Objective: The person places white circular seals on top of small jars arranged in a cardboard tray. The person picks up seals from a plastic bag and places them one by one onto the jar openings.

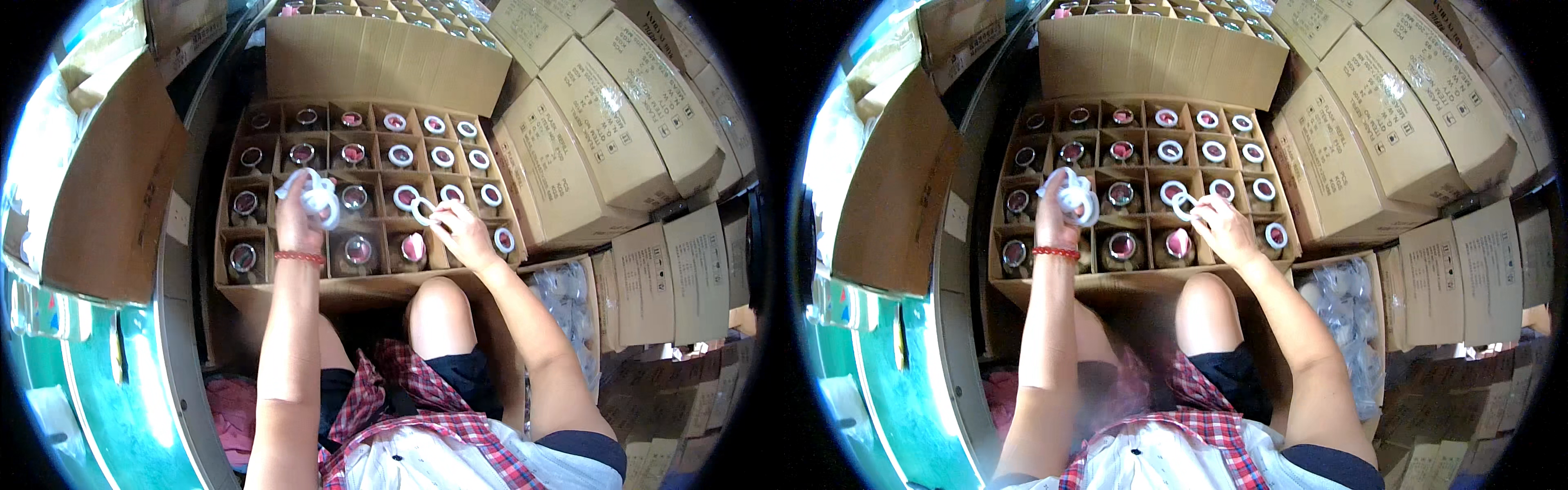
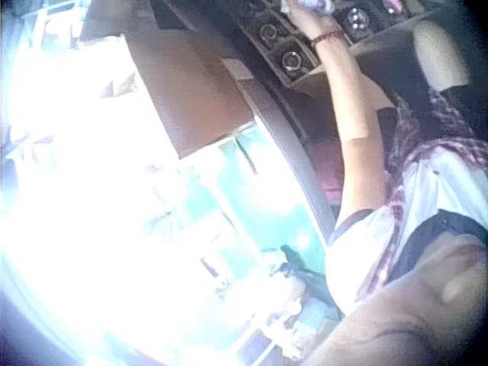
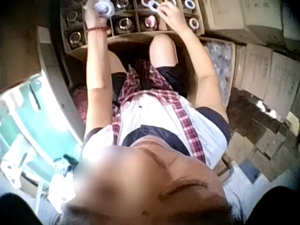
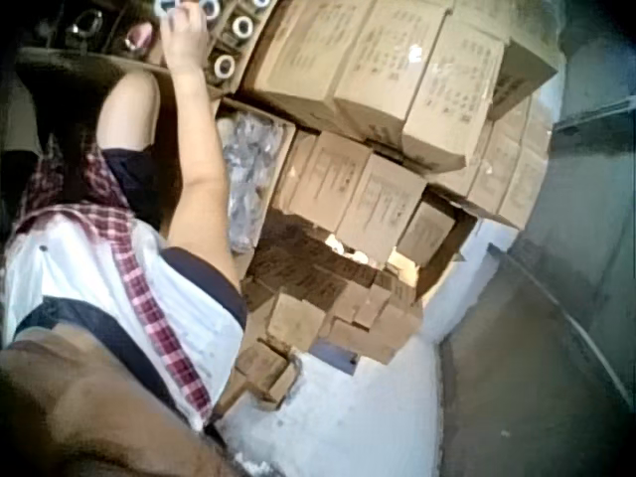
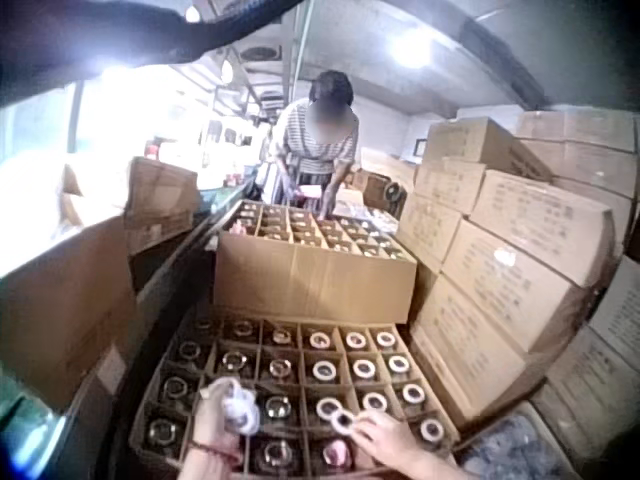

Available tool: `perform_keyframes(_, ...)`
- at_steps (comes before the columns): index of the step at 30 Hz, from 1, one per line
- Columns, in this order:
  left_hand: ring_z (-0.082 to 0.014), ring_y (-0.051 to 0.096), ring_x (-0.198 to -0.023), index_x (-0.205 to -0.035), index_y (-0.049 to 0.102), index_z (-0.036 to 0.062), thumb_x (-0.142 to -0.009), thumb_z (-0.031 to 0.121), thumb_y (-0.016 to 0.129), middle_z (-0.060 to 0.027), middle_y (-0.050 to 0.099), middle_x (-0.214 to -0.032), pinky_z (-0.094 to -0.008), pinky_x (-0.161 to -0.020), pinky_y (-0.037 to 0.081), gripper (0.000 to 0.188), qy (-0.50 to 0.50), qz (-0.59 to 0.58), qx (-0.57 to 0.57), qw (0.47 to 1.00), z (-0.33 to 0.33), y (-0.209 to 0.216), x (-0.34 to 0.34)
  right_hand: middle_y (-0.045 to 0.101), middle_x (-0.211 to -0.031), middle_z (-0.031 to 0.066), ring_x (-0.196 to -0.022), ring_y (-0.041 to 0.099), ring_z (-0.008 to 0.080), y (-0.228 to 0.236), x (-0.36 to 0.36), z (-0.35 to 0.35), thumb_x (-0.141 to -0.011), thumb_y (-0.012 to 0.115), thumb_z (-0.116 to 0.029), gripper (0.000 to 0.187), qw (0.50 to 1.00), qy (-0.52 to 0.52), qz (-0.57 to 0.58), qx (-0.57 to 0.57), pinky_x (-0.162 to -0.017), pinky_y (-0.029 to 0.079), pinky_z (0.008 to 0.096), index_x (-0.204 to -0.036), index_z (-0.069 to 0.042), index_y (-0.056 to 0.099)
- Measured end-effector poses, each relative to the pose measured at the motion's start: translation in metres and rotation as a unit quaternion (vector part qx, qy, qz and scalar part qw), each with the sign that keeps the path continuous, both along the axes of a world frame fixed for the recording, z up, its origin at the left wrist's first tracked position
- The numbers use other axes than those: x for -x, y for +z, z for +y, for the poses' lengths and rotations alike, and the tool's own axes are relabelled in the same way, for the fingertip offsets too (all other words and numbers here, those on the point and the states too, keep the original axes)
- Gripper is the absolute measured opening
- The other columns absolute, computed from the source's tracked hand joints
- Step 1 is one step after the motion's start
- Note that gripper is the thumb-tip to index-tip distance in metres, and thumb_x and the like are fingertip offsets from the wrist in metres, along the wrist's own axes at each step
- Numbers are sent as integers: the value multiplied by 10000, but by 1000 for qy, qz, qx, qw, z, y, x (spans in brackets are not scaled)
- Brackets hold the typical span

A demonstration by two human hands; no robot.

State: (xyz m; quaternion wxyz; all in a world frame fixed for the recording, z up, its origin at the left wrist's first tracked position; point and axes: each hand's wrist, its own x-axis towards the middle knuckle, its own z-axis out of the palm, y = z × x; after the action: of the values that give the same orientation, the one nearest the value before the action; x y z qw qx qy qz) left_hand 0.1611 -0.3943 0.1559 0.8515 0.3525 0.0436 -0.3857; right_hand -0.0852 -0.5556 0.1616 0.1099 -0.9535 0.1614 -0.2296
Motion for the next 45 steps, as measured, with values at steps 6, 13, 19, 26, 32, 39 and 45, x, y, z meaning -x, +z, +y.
perform_keyframes(6,-235,688,-750,-1076,550,40,-925,192,569,-180,673,-903,-237,-373,448,214,8,12,47,999,22,-23,21,581,-1086,57,-1044,546,253,-44,21,21,-791,675,-140,131,983,91,161,-5,-850,501,372,-904,-75,668)
perform_keyframes(13,-217,676,-690,-1036,549,26,-914,191,582,-199,668,-878,-236,-401,467,208,-3,-14,39,999,28,-39,28,586,-1133,75,-1050,545,268,-42,23,32,-802,654,-113,166,984,79,154,47,-836,481,382,-954,-49,676)
perform_keyframes(19,-236,682,-708,-1035,549,20,-913,204,584,-201,668,-876,-241,-384,469,224,-1,17,36,999,22,-49,20,628,-1020,49,-936,590,237,-19,19,27,-784,628,-90,155,997,30,64,37,-843,443,367,-926,-58,682)
perform_keyframes(26,-206,647,-644,-1062,556,59,-897,226,598,-142,662,-833,-272,-397,427,239,-3,63,21,998,6,-55,20,618,-1085,70,-923,602,261,6,-16,42,-808,624,-103,197,991,76,95,56,-818,450,371,-999,-66,654)
perform_keyframes(32,-187,632,-723,-986,595,62,-872,234,622,-65,620,-856,-302,-510,479,208,-11,58,-35,998,-2,-51,26,533,-1227,59,-892,605,235,23,-92,79,-780,630,-97,348,957,195,25,212,-786,490,350,-1124,-149,626)
perform_keyframes(39,-187,619,-645,-1000,582,53,-883,234,602,-109,653,-840,-269,-443,407,216,17,81,-2,997,15,-51,9,599,-1101,96,-875,641,225,19,-99,89,-773,697,-18,167,980,157,-84,-94,-712,540,295,-940,-8,686)
perform_keyframes(45,-192,681,-748,-992,571,58,-926,230,526,-120,677,-866,-231,-394,401,190,31,30,11,999,34,-47,-5,587,-1150,66,-996,585,283,-40,-74,76,-822,673,-185,208,984,140,101,-40,-817,495,398,-1021,-125,676)
